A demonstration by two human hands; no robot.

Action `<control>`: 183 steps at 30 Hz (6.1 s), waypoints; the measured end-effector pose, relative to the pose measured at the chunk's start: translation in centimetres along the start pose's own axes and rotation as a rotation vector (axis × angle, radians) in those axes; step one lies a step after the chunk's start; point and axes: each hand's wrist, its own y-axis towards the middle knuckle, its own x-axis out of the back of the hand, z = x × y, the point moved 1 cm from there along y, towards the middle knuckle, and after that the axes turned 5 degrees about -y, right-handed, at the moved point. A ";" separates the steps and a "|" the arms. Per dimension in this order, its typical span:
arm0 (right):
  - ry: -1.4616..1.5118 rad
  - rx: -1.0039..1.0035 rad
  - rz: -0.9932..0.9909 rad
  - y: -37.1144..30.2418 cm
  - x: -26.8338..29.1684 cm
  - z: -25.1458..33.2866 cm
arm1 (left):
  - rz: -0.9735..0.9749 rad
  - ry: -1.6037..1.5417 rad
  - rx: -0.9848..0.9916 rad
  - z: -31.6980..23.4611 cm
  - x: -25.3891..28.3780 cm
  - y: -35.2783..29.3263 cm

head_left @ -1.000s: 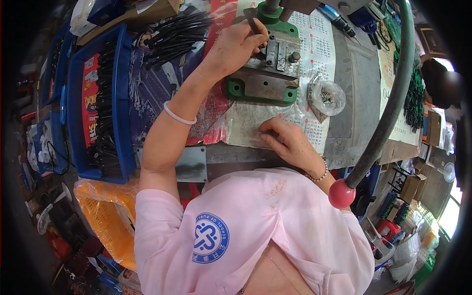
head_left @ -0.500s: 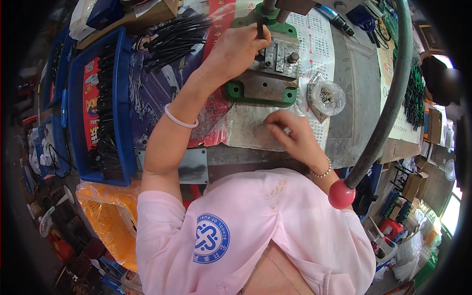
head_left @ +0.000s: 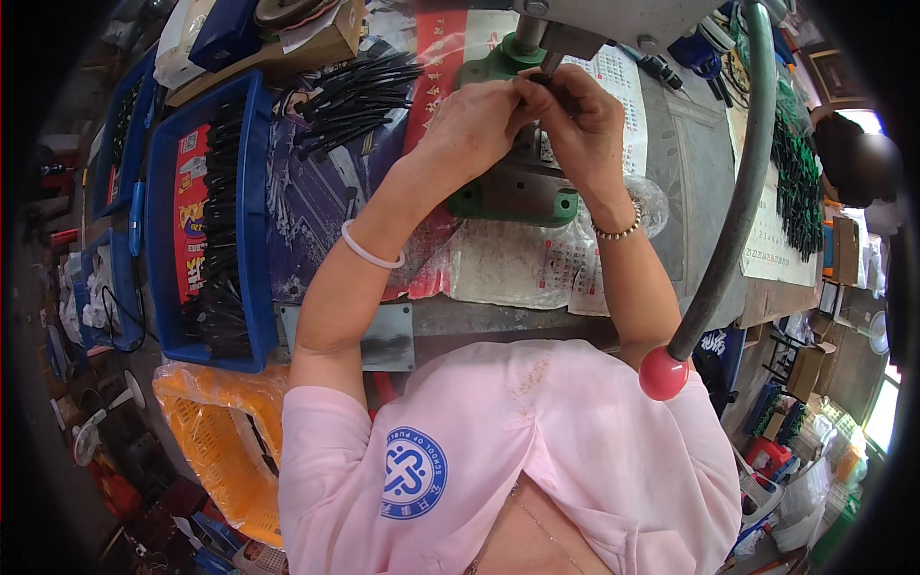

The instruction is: The person assembles parts by inserting small metal pins into plastic components by hand, placing each piece into a press machine, and pulling the lever to press them.

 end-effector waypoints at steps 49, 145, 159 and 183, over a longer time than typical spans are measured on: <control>0.809 -0.569 0.373 -12.6 8.5 8.7 | -0.077 0.080 -0.095 1.3 -0.5 0.0; -0.117 -0.203 0.879 -13.6 -2.8 4.2 | -0.189 0.026 0.660 4.3 10.2 -24.3; -0.213 -0.111 0.942 -13.5 -4.2 4.2 | -0.159 0.074 0.610 4.7 8.9 -24.7; -0.192 -0.049 0.851 -13.9 -0.9 3.0 | -0.277 0.410 0.394 12.2 10.3 -11.3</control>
